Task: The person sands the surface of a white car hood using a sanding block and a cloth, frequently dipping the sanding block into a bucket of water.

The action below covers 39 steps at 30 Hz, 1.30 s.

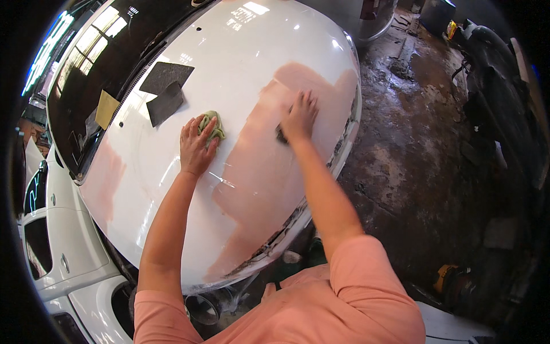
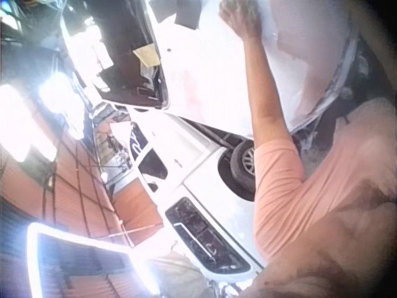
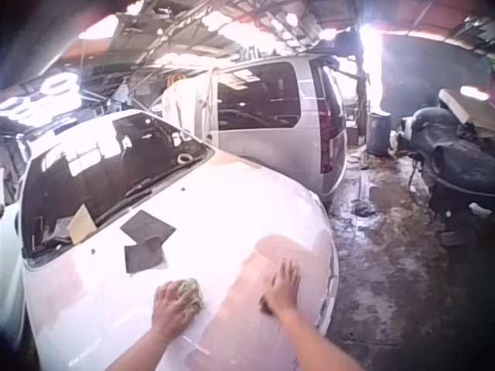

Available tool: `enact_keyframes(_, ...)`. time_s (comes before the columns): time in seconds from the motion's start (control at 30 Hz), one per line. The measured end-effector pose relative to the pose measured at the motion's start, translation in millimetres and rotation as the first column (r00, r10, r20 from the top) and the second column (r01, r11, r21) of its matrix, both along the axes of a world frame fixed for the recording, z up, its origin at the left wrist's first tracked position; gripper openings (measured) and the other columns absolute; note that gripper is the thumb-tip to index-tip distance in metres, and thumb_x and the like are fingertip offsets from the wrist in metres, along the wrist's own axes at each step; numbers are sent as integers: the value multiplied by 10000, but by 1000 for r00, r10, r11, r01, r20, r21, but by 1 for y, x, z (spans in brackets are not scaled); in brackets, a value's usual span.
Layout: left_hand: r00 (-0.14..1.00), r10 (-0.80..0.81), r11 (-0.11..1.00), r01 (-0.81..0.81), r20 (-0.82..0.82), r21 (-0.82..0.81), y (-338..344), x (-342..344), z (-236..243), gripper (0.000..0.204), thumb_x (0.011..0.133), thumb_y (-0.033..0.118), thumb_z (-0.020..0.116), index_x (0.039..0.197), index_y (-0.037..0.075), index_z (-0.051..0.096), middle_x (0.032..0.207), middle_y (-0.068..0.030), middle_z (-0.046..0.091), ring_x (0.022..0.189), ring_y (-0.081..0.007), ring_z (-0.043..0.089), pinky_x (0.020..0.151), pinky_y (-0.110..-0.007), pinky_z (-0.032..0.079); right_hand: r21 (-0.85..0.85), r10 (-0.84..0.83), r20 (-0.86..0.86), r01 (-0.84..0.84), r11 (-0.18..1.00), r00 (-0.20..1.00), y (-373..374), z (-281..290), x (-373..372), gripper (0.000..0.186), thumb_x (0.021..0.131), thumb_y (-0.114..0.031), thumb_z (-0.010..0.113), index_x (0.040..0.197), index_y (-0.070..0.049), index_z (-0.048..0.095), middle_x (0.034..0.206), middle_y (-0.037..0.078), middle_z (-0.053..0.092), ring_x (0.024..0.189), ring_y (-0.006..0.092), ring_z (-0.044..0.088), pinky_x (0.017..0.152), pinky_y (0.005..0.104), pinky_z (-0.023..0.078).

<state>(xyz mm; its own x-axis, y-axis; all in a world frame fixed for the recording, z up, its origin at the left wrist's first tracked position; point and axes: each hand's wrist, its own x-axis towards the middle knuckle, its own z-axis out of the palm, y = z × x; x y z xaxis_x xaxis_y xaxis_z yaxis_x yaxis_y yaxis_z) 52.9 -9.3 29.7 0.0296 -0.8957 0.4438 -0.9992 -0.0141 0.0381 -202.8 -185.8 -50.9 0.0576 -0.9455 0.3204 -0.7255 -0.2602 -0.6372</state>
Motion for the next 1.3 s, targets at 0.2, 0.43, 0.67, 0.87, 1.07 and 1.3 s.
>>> enact_keyframes(0.2, 997, -10, 998, 6, 71, 57, -3, 35, 11, 517, 904, 500, 767, 1362, 269, 705, 1587, -75, 492, 1496, -396, 406, 1244, -649, 292, -28, 310, -73, -313, 949, 948, 189, 2, 53, 678, 1078, -316, 522, 1623, 58, 372, 1716, 316, 278, 1590, 536, 231, 1289, 659, 197)
enact_keyframes(0.43, 991, -129, 991, 128, -27, -40, -53, -6, -3, 500, 893, 473, 783, 1337, 260, 693, 1556, -78, 514, 1482, -389, 424, 1247, -622, 298, -1, -20, -97, 20, 1000, 995, -8, 7, -1, 617, 1093, -263, 466, 1621, 46, 379, 1729, 296, 266, 1584, 536, 243, 1292, 660, 195)
enact_keyframes(0.67, 999, -29, 999, 29, 17, 17, -4, 46, 5, 478, 902, 460, 771, 1328, 252, 707, 1556, -63, 521, 1481, -370, 429, 1252, -609, 299, -29, 314, -140, -321, 947, 939, 180, 6, 86, 633, 1094, -268, 465, 1619, 72, 363, 1729, 306, 259, 1583, 542, 240, 1294, 655, 185)
enact_keyframes(0.87, 986, -144, 988, 139, -87, -61, -42, 2, -7, 455, 889, 450, 780, 1283, 231, 723, 1556, -78, 519, 1496, -378, 412, 1246, -642, 298, -13, 7, -98, -8, 1000, 995, 9, 17, 23, 612, 1093, -241, 453, 1603, 90, 381, 1725, 301, 277, 1584, 538, 238, 1316, 585, 183)
enact_keyframes(1.07, 998, -59, 998, 58, -26, -15, -8, 45, 3, 444, 890, 448, 783, 1266, 217, 729, 1544, -87, 526, 1486, -384, 420, 1239, -646, 309, 16, 410, -55, -410, 912, 910, 197, 18, 91, 631, 1053, -215, 499, 1581, 112, 386, 1723, 330, 232, 1574, 558, 236, 1286, 657, 194)
enact_keyframes(1.3, 982, -166, 985, 161, -89, -69, -49, -8, -5, 441, 895, 440, 778, 1267, 208, 735, 1547, -91, 525, 1482, -383, 423, 1240, -644, 309, -106, -62, -94, 52, 993, 994, 10, 1, 19, 632, 1058, -208, 484, 1592, 109, 370, 1696, 348, 292, 1558, 570, 267, 1294, 634, 209)
